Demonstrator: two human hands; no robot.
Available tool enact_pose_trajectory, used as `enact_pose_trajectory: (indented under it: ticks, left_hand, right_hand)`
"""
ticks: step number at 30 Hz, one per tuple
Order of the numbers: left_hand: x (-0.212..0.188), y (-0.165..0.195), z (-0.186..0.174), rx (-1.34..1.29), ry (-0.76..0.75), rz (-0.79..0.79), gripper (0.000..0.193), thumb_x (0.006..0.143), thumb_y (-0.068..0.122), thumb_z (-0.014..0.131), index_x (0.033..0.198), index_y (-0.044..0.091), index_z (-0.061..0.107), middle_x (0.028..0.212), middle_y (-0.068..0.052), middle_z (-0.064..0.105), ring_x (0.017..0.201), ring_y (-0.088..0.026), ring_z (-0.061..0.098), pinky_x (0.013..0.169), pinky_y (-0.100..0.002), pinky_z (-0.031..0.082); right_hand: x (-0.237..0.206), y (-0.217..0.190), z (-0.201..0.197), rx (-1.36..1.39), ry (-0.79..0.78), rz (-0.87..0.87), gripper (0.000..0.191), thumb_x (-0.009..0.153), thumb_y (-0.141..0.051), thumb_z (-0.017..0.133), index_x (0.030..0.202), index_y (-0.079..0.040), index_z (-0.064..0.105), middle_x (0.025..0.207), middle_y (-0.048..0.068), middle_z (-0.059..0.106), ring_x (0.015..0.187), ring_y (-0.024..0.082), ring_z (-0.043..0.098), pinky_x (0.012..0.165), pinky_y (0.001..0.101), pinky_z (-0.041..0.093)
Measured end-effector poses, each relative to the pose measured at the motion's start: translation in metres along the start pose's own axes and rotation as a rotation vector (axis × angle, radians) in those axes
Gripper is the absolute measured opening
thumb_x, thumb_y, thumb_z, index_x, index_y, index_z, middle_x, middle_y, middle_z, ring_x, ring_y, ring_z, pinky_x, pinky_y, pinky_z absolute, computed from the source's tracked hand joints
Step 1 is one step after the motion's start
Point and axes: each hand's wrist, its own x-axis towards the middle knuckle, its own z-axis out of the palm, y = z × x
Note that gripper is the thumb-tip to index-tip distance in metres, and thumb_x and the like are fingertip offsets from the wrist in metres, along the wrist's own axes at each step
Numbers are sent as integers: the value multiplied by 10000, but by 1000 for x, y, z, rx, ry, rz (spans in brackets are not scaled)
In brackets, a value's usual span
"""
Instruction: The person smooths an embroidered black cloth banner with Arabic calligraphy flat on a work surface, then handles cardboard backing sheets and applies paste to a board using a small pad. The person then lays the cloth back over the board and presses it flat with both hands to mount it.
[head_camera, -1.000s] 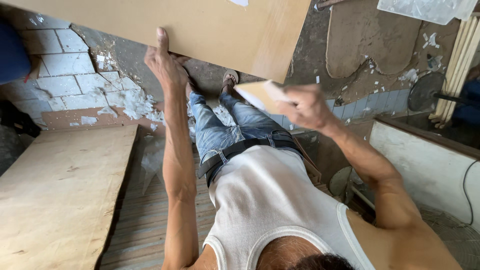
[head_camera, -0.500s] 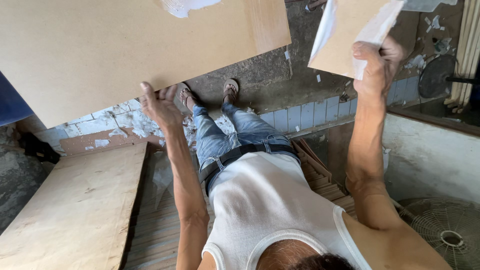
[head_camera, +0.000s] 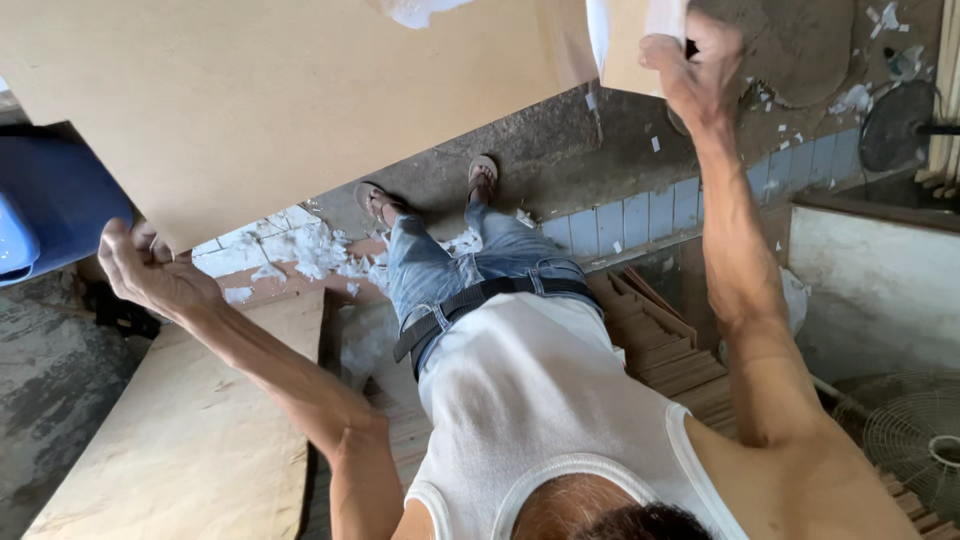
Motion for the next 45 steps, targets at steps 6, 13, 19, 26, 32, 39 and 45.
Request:
enact_pose_trajectory:
  ticks: [6,13,19,26,32,39,45]
  left_hand:
    - [34,-24,-24,206,-459,-25,240,1206,125,653,992,18,641,809,-51,612,652,-130,470,626,-296,444]
    - [81,5,-72,496,-251,60,287,1158,180,680,909,38,688,755,-37,592,574,-105,403,586,-275,423]
    - [112,39,-78,603,-329,47,321,1120,265,669,853,106,590,734,-16,578,585,-91,515,573,-312,518]
    - [105,38,-57,599,38,-234,279,1076,326,733,1061,51,780,888,-81,807,633,-128,729,566,-276,642]
    - [94,40,-44,438,83,-246,250,1090,213,722,1093,-28,788,942,-158,822,675,-179,784,571,-293,673]
    - [61,15,-45,533,-193,82,241,1110,184,672,930,49,585,816,-62,525,674,-155,527,733,-349,538]
    - [-9,-14,-7,398,-171,-93,231,1034,136,569,818,134,490,697,30,425,568,-82,347,480,-269,329]
  right_hand:
    - [-8,-57,121,-919,-15,-604,226,1038,-99,624,1200,27,717,974,110,722,815,171,692,543,272,560]
    - [-99,-114,67,-179,-234,10,56,910,-42,773,954,-8,776,823,159,755,678,198,709,578,339,574]
    - [-38,-6,11,206,236,96,61,999,-9,764,1034,39,776,875,98,719,775,122,643,700,262,522]
    - [-64,54,84,292,234,162,111,939,-45,788,1016,34,788,851,77,716,760,98,612,662,256,513]
    - [-146,16,45,164,-169,187,133,962,-82,727,1057,2,765,941,145,762,800,162,724,654,277,591]
    - [-144,7,-18,698,229,348,113,872,9,688,968,-1,748,911,102,722,763,144,667,699,274,557]
    - [-78,-14,-22,159,87,197,109,948,-84,706,966,20,733,834,78,691,693,116,614,595,287,482]
